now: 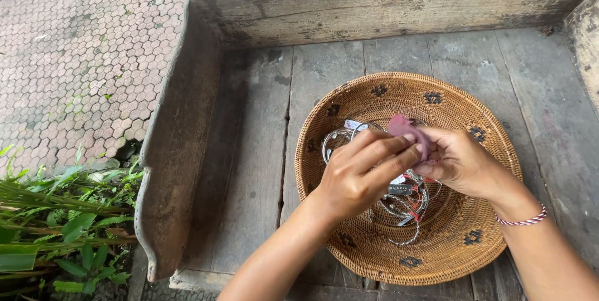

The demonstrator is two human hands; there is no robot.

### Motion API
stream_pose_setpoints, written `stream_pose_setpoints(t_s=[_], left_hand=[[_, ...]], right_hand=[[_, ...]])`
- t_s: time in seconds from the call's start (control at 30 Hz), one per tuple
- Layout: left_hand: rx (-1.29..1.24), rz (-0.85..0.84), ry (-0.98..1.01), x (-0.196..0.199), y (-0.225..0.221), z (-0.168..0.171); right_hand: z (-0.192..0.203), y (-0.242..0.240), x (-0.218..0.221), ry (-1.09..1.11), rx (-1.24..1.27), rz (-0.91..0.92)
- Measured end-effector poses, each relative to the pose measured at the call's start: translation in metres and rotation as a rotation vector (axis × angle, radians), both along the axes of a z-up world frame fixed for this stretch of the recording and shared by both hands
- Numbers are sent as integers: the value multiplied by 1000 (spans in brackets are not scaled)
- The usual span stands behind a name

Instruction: Polishing silver bracelets with a cloth in a woven basket

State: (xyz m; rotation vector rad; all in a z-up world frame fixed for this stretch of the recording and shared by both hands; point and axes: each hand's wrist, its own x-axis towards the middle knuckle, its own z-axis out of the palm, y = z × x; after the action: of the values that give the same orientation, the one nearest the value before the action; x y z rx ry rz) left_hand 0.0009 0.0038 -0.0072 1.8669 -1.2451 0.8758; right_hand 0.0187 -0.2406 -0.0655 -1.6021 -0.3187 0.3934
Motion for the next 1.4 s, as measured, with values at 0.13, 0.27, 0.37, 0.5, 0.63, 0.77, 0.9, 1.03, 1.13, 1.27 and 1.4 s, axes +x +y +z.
stream_pose_setpoints(t_s=[0.13,0.27,0.37,0.5,0.63,0.77,0.9,1.03,1.13,1.27,1.4], left_hand=[[-83,61,134,5,-3,-3],[-114,105,427,12,0,-6],[-125,131,470,14,0,-8],[-96,139,315,10,-2,-12],[-113,66,156,2,-2,4],[-73,51,73,2,0,9],[-65,114,212,7,3,2],[-49,163,264,10,3,-6],[-48,139,255,9,4,-3],[-87,81,20,2,5,7],[-40,116,-147,-1,5,8]], right_hand=[[29,14,-4,-5,-5,33],[41,20,-8,-87,-163,-25],[33,17,-7,-58,-168,-61],[21,10,-2,43,-47,2],[19,7,-1,-54,-107,56],[30,10,-4,-94,-202,5],[35,14,-6,-57,-150,-47],[25,11,-3,-37,-124,-82],[22,10,-2,-30,-103,-77],[15,7,-1,-71,-98,11],[9,4,0,-123,-177,14]])
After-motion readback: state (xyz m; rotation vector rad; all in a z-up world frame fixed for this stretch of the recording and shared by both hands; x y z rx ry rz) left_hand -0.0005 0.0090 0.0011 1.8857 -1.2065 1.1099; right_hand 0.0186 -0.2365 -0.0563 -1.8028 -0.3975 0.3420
